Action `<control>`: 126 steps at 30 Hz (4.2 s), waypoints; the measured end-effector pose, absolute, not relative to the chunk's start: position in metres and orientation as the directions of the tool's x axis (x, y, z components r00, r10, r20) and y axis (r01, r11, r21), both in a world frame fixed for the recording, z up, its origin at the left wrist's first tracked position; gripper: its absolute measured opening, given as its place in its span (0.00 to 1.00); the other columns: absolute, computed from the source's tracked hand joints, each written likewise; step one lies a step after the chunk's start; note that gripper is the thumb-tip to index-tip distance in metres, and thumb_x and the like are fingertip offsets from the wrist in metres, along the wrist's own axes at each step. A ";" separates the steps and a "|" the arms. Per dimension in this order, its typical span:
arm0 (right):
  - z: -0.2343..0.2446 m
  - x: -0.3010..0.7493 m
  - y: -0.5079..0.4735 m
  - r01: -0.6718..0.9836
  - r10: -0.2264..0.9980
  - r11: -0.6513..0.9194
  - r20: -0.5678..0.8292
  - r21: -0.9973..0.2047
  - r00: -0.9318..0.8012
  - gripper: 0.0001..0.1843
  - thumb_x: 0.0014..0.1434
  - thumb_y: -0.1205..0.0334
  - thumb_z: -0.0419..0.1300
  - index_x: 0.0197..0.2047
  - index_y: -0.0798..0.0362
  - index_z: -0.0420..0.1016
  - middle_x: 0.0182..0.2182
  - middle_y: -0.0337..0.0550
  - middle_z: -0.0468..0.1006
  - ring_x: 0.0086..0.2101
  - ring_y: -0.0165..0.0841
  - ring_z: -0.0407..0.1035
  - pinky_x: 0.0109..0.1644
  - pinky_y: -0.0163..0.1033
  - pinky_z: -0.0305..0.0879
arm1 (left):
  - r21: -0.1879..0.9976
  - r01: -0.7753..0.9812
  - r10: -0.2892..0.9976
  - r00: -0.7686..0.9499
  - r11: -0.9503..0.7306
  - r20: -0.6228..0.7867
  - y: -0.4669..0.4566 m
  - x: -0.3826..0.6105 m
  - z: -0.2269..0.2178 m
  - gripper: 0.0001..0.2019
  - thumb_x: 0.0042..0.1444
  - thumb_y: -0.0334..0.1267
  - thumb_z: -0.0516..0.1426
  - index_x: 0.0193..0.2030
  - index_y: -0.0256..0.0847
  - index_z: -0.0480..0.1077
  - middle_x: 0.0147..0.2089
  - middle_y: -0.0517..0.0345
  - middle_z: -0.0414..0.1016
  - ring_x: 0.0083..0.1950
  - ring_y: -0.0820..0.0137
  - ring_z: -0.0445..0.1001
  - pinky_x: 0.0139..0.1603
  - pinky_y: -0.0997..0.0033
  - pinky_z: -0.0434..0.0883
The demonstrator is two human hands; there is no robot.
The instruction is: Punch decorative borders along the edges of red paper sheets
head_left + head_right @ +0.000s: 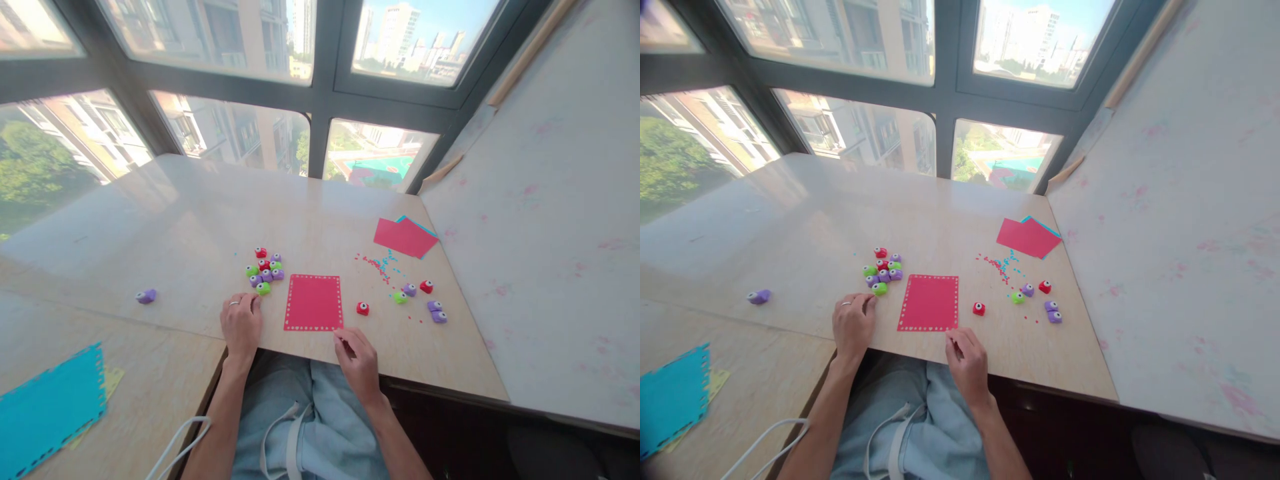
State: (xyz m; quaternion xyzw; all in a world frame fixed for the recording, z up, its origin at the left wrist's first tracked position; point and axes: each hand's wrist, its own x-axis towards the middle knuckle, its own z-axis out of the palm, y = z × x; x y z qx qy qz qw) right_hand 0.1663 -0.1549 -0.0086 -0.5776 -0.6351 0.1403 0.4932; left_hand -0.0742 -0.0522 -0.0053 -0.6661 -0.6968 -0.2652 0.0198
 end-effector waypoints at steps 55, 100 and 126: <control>-0.015 0.171 -0.157 0.526 0.903 0.303 0.416 -0.795 0.109 0.09 0.64 0.68 0.55 0.40 0.52 0.77 0.33 0.45 0.79 0.33 0.34 0.73 0.38 0.37 0.70 | 0.827 0.357 0.883 0.353 -0.434 0.310 -0.034 0.037 0.041 0.09 0.64 0.37 0.49 0.32 0.41 0.62 0.30 0.60 0.68 0.31 0.72 0.66 0.33 0.73 0.64; -0.012 0.173 -0.158 0.541 0.892 0.336 0.445 -0.771 0.082 0.11 0.64 0.70 0.54 0.41 0.51 0.78 0.33 0.46 0.80 0.34 0.34 0.74 0.39 0.38 0.72 | 0.703 0.553 0.893 0.229 -0.447 0.388 -0.047 0.014 0.043 0.12 0.58 0.38 0.59 0.49 0.43 0.72 0.43 0.54 0.80 0.40 0.67 0.77 0.42 0.66 0.73; -0.012 0.170 -0.157 0.610 0.883 0.347 0.468 -0.713 0.045 0.10 0.64 0.69 0.55 0.40 0.51 0.77 0.33 0.46 0.80 0.35 0.35 0.75 0.40 0.40 0.73 | 0.784 0.617 0.882 -0.405 0.071 0.239 -0.078 -0.096 0.019 0.17 0.63 0.49 0.49 0.37 0.39 0.73 0.30 0.56 0.75 0.32 0.67 0.74 0.35 0.69 0.72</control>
